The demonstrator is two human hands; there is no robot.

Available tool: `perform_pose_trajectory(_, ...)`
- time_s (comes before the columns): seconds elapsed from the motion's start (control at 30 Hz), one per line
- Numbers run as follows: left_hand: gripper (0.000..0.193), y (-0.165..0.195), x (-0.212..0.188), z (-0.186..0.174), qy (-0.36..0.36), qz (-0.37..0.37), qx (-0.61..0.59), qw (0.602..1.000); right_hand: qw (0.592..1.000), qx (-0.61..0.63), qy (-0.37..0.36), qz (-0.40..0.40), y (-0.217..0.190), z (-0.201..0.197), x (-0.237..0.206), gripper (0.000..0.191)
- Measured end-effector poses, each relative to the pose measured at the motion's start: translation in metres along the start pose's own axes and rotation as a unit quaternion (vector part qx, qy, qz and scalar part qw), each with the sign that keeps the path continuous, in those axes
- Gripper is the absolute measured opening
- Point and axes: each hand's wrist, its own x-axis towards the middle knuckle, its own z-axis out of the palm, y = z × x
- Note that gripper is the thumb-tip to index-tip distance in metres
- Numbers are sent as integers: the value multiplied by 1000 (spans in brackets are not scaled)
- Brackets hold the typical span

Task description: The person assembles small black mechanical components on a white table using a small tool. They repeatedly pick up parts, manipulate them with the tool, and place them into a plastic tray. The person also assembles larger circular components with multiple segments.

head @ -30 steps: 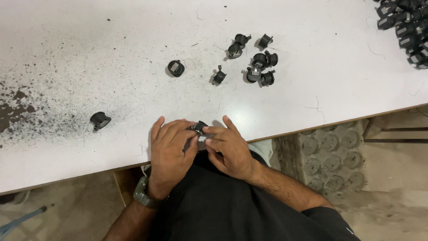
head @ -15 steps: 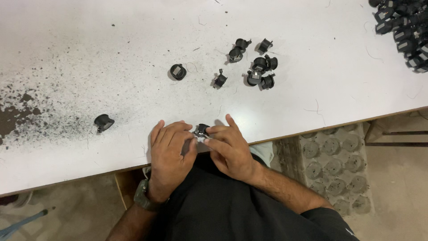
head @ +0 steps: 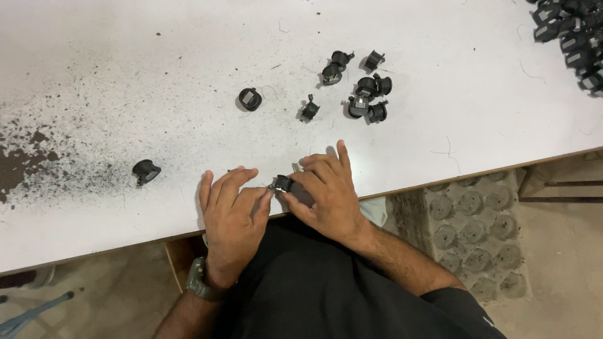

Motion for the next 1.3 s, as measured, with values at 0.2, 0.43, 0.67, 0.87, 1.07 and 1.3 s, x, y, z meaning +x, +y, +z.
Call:
perform_pose_trajectory(0.2, 10, 5, 4, -5, -7, 65, -2, 998, 999, -2, -15, -34, 0, -1, -2, 35)
perform_pose_trajectory(0.43, 11, -1, 2, -11, -32, 26, -29, 999, 1000, 15, -9, -17, 0, -1, -2, 36)
perform_pose_trajectory(0.67, 32, -4, 2, -13, -22, 30, -31, 999, 1000, 12, -5, -12, -2, 1, -2, 36)
perform_pose_trajectory(0.87, 12, -1, 10, -13, -37, 20, -66, 997, 999, 9, -25, -23, -4, -2, 0, 36)
perform_pose_trajectory(1.07, 12, -1, 13, -12, -36, 43, -66, 996, 1000, 11, -10, -21, -4, -3, 1, 36)
perform_pose_trajectory(1.3, 14, -4, 10, -9, -30, 108, 7, 994, 999, 31, -14, -1, -1, -4, 2, 37)
